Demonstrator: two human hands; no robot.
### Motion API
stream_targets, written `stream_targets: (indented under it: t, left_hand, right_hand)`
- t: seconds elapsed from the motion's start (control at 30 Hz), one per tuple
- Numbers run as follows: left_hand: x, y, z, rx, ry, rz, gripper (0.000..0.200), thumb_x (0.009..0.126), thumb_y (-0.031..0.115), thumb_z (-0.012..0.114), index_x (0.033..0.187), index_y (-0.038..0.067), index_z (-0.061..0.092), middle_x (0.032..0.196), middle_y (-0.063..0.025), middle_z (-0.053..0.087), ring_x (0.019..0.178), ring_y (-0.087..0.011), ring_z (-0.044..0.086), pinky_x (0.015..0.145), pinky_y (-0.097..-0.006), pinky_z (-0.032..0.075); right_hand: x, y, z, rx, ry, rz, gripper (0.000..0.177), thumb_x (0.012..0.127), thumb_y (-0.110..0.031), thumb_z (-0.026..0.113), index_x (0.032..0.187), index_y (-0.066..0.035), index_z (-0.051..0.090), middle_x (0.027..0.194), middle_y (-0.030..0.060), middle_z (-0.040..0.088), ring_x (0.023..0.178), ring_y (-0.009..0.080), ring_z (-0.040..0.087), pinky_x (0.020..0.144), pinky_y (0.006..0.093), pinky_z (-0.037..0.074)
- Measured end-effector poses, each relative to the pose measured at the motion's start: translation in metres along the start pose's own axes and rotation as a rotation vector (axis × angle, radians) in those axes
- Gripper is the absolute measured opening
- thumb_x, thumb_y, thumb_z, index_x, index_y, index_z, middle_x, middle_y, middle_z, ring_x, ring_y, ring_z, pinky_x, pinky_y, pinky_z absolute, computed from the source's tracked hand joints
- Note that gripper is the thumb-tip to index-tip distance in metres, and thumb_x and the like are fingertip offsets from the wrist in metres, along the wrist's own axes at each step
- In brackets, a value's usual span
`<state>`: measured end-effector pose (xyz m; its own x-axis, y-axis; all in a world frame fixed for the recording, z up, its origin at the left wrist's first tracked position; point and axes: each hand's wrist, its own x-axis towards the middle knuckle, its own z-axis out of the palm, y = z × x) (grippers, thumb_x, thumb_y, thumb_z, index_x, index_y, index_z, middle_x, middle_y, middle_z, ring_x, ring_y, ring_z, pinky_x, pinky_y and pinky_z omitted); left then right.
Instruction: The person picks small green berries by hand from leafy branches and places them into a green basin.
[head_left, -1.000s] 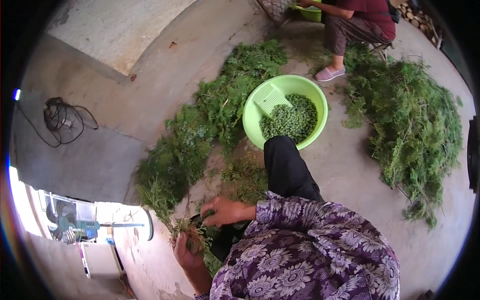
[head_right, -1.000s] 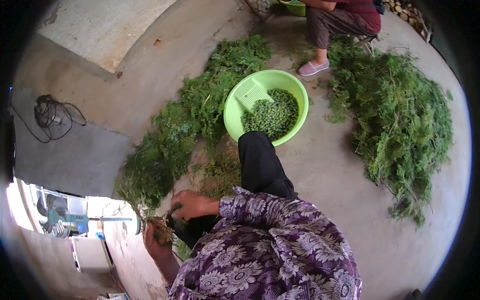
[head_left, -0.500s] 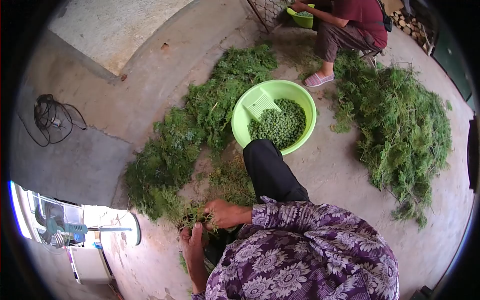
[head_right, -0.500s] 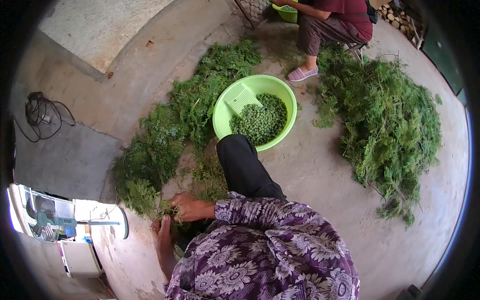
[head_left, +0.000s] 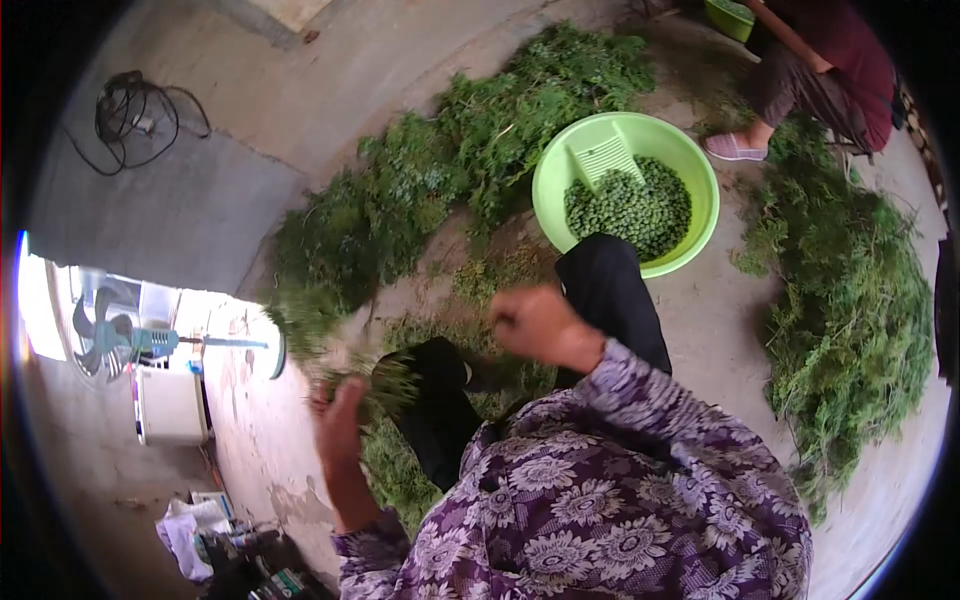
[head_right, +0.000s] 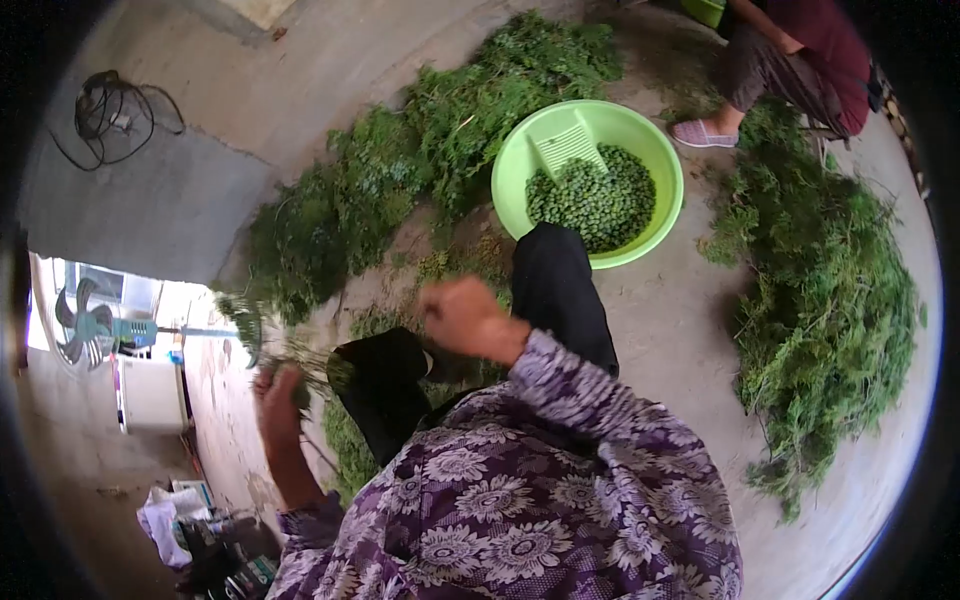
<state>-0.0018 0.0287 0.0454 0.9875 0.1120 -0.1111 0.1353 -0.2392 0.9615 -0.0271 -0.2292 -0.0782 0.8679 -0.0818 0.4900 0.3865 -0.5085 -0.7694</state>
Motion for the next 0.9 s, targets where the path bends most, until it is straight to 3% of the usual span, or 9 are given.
stream_targets:
  t: [0.1, 0.2, 0.27, 0.4, 0.47, 0.53, 0.67, 0.8, 0.9]
  left_hand:
    - [0.03, 0.004, -0.047, 0.045, 0.035, 0.063, 0.021, 0.074, 0.017, 0.067, 0.067, 0.014, 0.047, 0.057, 0.004, 0.046, 0.04, -0.0048, 0.035, 0.035, -0.0195, 0.028]
    - [0.06, -0.017, -0.089, 0.295, 0.252, -0.005, 0.023, 0.075, 0.026, 0.065, 0.071, 0.009, 0.051, 0.059, 0.0025, 0.047, 0.04, -0.0055, 0.035, 0.035, -0.0209, 0.029]
    - [0.086, -0.055, -0.134, 0.378, 0.203, -0.142, 0.031, 0.076, 0.034, 0.063, 0.078, 0.004, 0.055, 0.061, 0.0, 0.05, 0.041, -0.0074, 0.038, 0.036, -0.0229, 0.032]
    - [0.086, -0.108, -0.172, 0.709, 0.192, -0.5, 0.043, 0.075, 0.04, 0.062, 0.088, -0.001, 0.055, 0.065, -0.0065, 0.052, 0.05, -0.0167, 0.054, 0.039, -0.0261, 0.04]
    - [0.087, -0.134, -0.183, 0.7, 0.176, -0.611, 0.046, 0.074, 0.04, 0.063, 0.091, -0.002, 0.055, 0.067, -0.0077, 0.052, 0.052, -0.0191, 0.056, 0.038, -0.0258, 0.04]
    - [0.086, -0.137, -0.174, 0.636, 0.158, -0.603, 0.047, 0.074, 0.038, 0.063, 0.096, -0.003, 0.055, 0.072, -0.0096, 0.055, 0.057, -0.0208, 0.058, 0.042, -0.0265, 0.042]
    - [0.111, -0.13, -0.143, 0.634, -0.003, -0.423, 0.049, 0.076, 0.038, 0.059, 0.101, -0.003, 0.053, 0.088, -0.011, 0.057, 0.075, -0.0233, 0.059, 0.059, -0.0335, 0.046]
    - [0.145, -0.129, -0.096, 0.772, -0.131, -0.057, 0.036, 0.077, 0.031, 0.058, 0.095, 0.001, 0.061, 0.076, -0.0071, 0.06, 0.067, -0.0141, 0.058, 0.055, -0.0263, 0.046]
    - [0.15, -0.111, -0.041, 0.878, -0.192, 0.17, 0.04, 0.073, 0.029, 0.062, 0.098, -0.002, 0.059, 0.086, -0.0158, 0.062, 0.079, -0.0234, 0.06, 0.069, -0.0331, 0.047]
  right_hand:
    - [0.033, 0.002, -0.059, 0.038, 0.346, 0.161, 0.014, 0.066, -0.009, 0.057, 0.08, -0.007, 0.06, 0.071, 0.0146, 0.058, 0.063, 0.028, 0.058, 0.058, 0.0334, 0.047]
    - [0.056, 0.045, -0.093, -0.182, 0.598, 0.246, 0.023, 0.069, -0.012, 0.058, 0.09, -0.004, 0.06, 0.081, 0.0175, 0.059, 0.069, 0.0282, 0.059, 0.065, 0.0338, 0.048]
    - [0.056, 0.096, -0.095, -0.608, 0.643, 0.285, 0.029, 0.068, -0.015, 0.06, 0.093, -0.001, 0.059, 0.088, 0.0199, 0.059, 0.079, 0.0306, 0.058, 0.073, 0.0366, 0.046]
    - [0.036, 0.121, -0.079, -0.609, 0.495, 0.431, 0.032, 0.068, -0.019, 0.06, 0.094, -0.001, 0.059, 0.09, 0.0214, 0.058, 0.088, 0.0314, 0.057, 0.079, 0.0382, 0.044]
    - [0.032, 0.107, -0.066, -0.316, 0.161, 0.669, 0.032, 0.068, -0.021, 0.059, 0.093, -0.001, 0.059, 0.09, 0.0218, 0.058, 0.086, 0.0325, 0.057, 0.078, 0.0378, 0.044]
    - [0.029, 0.111, -0.052, -0.39, 0.144, 0.551, 0.031, 0.069, -0.023, 0.058, 0.09, -0.001, 0.06, 0.085, 0.0211, 0.059, 0.081, 0.0328, 0.058, 0.075, 0.0377, 0.045]
    - [0.043, 0.109, -0.028, -0.297, 0.133, 0.463, 0.027, 0.07, -0.023, 0.058, 0.086, -0.002, 0.061, 0.08, 0.0182, 0.06, 0.072, 0.0319, 0.059, 0.068, 0.0368, 0.047]
    - [0.048, 0.111, 0.01, -0.215, 0.119, 0.421, 0.027, 0.07, -0.025, 0.056, 0.085, -0.003, 0.061, 0.08, 0.0182, 0.06, 0.072, 0.0316, 0.059, 0.067, 0.0376, 0.047]
    - [0.04, 0.112, 0.04, -0.212, -0.097, 0.472, 0.028, 0.07, -0.026, 0.055, 0.082, -0.001, 0.06, 0.079, 0.0189, 0.06, 0.072, 0.0333, 0.057, 0.067, 0.0403, 0.046]
